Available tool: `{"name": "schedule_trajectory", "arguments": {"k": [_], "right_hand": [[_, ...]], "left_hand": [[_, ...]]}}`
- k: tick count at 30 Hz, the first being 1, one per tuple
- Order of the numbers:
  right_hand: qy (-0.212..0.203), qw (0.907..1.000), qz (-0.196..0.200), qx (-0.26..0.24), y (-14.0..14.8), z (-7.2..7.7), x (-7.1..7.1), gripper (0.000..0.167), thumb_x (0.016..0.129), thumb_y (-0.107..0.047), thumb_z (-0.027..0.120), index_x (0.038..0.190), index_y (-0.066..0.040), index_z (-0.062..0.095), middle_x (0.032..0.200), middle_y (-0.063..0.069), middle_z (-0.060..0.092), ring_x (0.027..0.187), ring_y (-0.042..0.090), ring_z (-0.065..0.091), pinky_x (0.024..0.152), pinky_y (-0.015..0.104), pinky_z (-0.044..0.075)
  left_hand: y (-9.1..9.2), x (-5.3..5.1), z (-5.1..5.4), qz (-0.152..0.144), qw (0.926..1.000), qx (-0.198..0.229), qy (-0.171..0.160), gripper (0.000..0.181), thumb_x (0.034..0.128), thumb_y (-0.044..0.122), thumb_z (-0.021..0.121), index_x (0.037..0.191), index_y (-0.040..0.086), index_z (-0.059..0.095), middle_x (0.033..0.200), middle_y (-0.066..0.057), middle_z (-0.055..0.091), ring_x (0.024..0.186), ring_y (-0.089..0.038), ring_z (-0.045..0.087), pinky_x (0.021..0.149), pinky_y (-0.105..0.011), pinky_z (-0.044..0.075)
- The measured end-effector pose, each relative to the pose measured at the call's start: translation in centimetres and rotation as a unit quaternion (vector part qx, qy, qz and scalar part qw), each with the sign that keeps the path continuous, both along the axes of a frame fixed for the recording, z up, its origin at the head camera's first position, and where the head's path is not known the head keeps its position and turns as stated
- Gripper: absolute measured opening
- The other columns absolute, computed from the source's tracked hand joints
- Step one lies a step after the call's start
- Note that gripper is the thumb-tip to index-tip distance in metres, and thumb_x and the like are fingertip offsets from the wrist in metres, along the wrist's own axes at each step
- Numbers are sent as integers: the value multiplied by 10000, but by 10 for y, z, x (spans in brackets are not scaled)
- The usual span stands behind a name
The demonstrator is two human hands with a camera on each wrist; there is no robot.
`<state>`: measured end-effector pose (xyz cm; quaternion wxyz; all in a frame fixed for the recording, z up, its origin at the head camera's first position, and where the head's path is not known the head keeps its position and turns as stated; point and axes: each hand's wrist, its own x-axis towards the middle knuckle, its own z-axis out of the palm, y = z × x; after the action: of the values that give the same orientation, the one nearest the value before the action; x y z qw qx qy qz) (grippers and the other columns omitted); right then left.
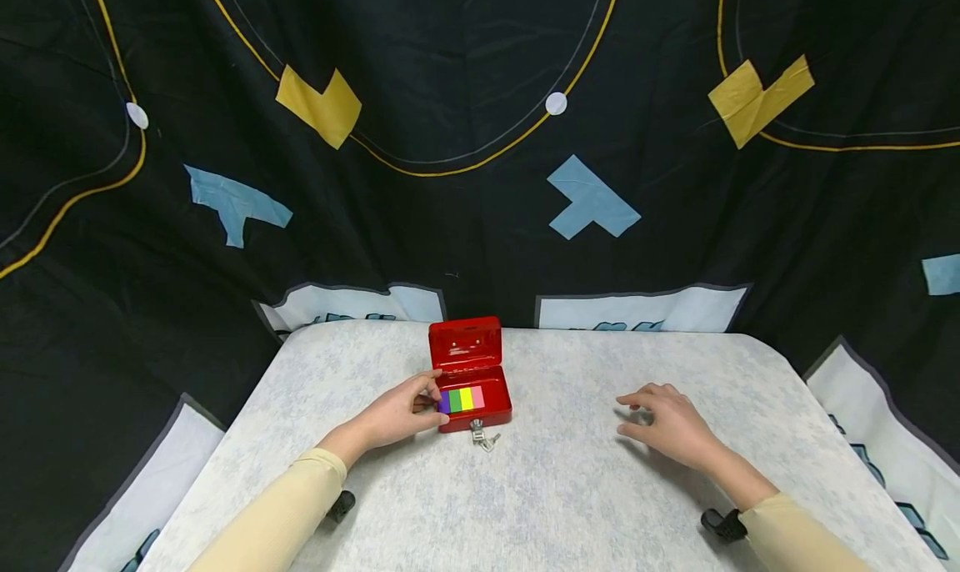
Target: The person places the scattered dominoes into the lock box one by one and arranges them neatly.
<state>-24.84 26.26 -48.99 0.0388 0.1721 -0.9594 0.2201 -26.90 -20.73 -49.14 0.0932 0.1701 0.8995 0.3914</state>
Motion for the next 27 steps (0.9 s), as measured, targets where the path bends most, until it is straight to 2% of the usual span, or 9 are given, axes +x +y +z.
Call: {"name": "schedule_trajectory", "arguments": {"k": [5,13,21,27], "right_hand": [[-4,9997,-245,96,17,0,5,486,865,-379,824,1285,-157,716,1111,-2,645,1048,265,538,863,557,429],[31,9988,-463,160,37,0,13,522,850,-401,834,1285,-141,713,1120,27,648,1056,294,546,871,578,430],[-39,9973,-614,393,55,-3,20,605,818,-468,845,1289,-114,709,1058,13,616,908,200,505,729,431,419],[25,9954,-782,557,68,-7,25,645,794,-527,841,1257,-95,720,1041,33,619,919,240,524,733,455,439]], "left_hand": [[-1,0,-1,11,10000,56,-20,362,901,367,797,1071,143,569,1635,-87,347,1224,-247,621,1056,-426,495],[0,-1,-1,47,10000,41,-7,378,892,383,804,1069,143,571,1633,-92,351,1230,-262,623,1063,-442,488],[0,0,-1,6,10000,84,-14,388,891,389,803,1072,137,569,1634,-96,347,1223,-257,624,1065,-447,485],[0,-1,-2,17,10000,57,-9,384,889,395,804,1067,148,570,1634,-82,351,1224,-254,620,1063,-449,487]]}}
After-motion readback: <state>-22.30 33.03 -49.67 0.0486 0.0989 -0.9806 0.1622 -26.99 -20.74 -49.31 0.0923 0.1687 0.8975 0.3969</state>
